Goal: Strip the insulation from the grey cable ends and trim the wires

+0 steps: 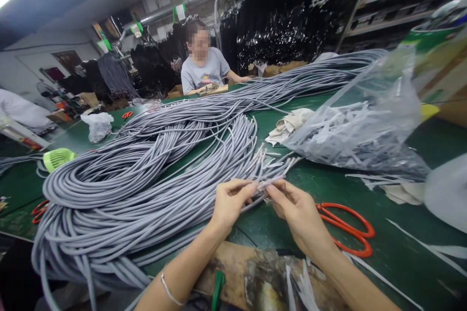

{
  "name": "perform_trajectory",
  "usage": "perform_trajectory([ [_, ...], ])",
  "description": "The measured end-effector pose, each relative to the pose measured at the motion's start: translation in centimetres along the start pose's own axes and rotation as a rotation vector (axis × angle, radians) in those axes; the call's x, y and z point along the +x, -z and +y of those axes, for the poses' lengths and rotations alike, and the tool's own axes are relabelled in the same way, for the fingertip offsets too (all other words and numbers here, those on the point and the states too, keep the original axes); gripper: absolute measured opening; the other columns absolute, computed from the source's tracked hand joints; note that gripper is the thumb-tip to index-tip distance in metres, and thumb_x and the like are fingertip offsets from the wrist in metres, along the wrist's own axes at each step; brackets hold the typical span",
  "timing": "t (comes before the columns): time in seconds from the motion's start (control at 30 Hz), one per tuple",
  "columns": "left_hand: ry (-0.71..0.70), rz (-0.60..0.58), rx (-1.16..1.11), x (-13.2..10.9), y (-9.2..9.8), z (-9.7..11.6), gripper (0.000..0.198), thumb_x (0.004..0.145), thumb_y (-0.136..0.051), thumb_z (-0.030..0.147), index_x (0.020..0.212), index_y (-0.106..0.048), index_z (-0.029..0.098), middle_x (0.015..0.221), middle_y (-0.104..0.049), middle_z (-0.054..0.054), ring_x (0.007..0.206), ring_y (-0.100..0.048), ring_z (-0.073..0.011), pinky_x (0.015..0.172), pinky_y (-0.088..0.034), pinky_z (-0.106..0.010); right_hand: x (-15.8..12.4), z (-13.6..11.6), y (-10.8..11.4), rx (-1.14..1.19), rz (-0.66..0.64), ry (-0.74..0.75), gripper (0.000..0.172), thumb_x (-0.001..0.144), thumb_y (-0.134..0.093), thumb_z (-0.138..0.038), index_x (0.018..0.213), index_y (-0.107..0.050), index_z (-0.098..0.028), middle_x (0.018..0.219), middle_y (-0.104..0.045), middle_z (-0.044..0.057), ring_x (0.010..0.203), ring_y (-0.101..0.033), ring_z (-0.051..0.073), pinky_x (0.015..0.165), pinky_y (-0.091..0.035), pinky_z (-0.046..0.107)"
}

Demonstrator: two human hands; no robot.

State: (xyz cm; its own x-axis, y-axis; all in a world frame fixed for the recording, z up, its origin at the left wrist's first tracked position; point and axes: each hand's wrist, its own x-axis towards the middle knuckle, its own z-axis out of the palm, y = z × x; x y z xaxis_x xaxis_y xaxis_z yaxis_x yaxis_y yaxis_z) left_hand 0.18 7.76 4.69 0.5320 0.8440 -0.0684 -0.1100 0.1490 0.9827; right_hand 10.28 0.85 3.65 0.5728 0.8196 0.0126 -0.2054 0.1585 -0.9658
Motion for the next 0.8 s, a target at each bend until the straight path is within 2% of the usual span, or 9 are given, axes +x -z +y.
perform_trajectory([
  [0.1,0.041,0.020,-0.041,0.0,-0.2,-0.4,0.031,0.057,-0.071,0.040,0.064,-0.065,0.010,0.048,-0.051,0.002,0.043,-0.041,-0.0061,0.042,-0.028,-0.018,-0.1,-0.3,-0.1,0.156,-0.053,-0.092,0.043,0.055,-0.074,-0.053,0.068,-0.058,-0.016,0.043,-0.029,-0.010,0.037,-0.017,0.002,0.035,-0.013,0.018],
  [0.2,0.083,0.012,-0.116,0.0,-0.2,-0.5,0.035,0.059,-0.071,0.045,0.062,-0.058,0.012,0.044,-0.046,0.005,0.040,-0.036,-0.0048,0.040,-0.025,-0.017,-0.3,-0.8,0.1,0.249,-0.186,-0.135,0.039,0.058,-0.074,-0.050,0.065,-0.059,-0.014,0.051,-0.041,-0.007,0.035,-0.018,0.000,0.036,-0.010,0.019],
  [0.3,0.065,0.006,-0.232,0.2,0.0,-0.3,0.039,0.056,-0.075,0.044,0.061,-0.052,0.014,0.050,-0.042,0.007,0.043,-0.036,-0.0038,0.041,-0.024,-0.016,-0.4,-1.1,0.2,0.297,-0.291,-0.155,0.042,0.061,-0.072,-0.049,0.054,-0.050,-0.014,0.059,-0.049,-0.003,0.033,-0.018,-0.002,0.036,-0.009,0.020],
  [0.4,0.063,-0.001,-0.325,0.5,0.3,-0.1,0.042,0.053,-0.078,0.043,0.067,-0.050,0.015,0.058,-0.043,0.007,0.046,-0.038,-0.0039,0.042,-0.026,-0.016,-0.3,-1.0,0.3,0.279,-0.229,-0.206,0.045,0.061,-0.071,-0.051,0.054,-0.044,-0.016,0.046,-0.037,-0.008,0.033,-0.017,0.000,0.035,-0.008,0.019],
  [0.53,0.044,-0.093,-0.328,0.5,0.4,-0.3,0.040,0.056,-0.078,0.040,0.073,-0.053,0.014,0.059,-0.043,0.006,0.051,-0.039,-0.0045,0.046,-0.028,-0.015,0.1,-0.3,0.3,0.184,-0.011,-0.161,0.047,0.058,-0.070,-0.058,0.062,-0.044,-0.019,0.042,-0.021,-0.013,0.035,-0.012,0.002,0.033,-0.009,0.017],
  [0.6,0.043,-0.142,-0.324,0.3,0.3,-0.5,0.039,0.057,-0.079,0.038,0.076,-0.054,0.014,0.059,-0.043,0.006,0.052,-0.038,-0.0045,0.048,-0.029,-0.015,0.2,0.0,0.2,0.057,0.032,-0.073,0.046,0.056,-0.071,-0.056,0.077,-0.051,-0.019,0.042,-0.023,-0.014,0.035,-0.015,0.003,0.034,-0.013,0.018],
  [0.67,0.058,-0.174,-0.344,0.1,0.1,-0.6,0.040,0.056,-0.079,0.034,0.077,-0.053,0.014,0.060,-0.044,0.006,0.052,-0.037,-0.0042,0.049,-0.030,-0.015,0.2,0.2,0.3,-0.136,0.004,0.008,0.048,0.057,-0.071,-0.050,0.089,-0.056,-0.018,0.042,-0.026,-0.013,0.037,-0.022,0.005,0.037,-0.019,0.019],
  [0.7,0.066,-0.183,-0.361,0.0,0.1,-0.6,0.040,0.055,-0.080,0.033,0.076,-0.052,0.015,0.061,-0.044,0.006,0.052,-0.037,-0.0040,0.048,-0.030,-0.015,0.2,0.3,0.3,-0.232,-0.018,0.040,0.044,0.058,-0.070,-0.047,0.087,-0.058,-0.017,0.043,-0.029,-0.011,0.039,-0.025,0.006,0.039,-0.022,0.020],
  [0.8,0.072,-0.185,-0.397,0.0,-0.1,-0.3,0.041,0.052,-0.081,0.028,0.070,-0.047,0.015,0.064,-0.046,0.006,0.053,-0.041,-0.0040,0.045,-0.028,-0.013,0.2,0.4,0.6,-0.389,-0.032,0.085,0.031,0.063,-0.063,-0.047,0.066,-0.060,-0.016,0.046,-0.040,-0.005,0.044,-0.036,0.009,0.044,-0.028,0.022],
])
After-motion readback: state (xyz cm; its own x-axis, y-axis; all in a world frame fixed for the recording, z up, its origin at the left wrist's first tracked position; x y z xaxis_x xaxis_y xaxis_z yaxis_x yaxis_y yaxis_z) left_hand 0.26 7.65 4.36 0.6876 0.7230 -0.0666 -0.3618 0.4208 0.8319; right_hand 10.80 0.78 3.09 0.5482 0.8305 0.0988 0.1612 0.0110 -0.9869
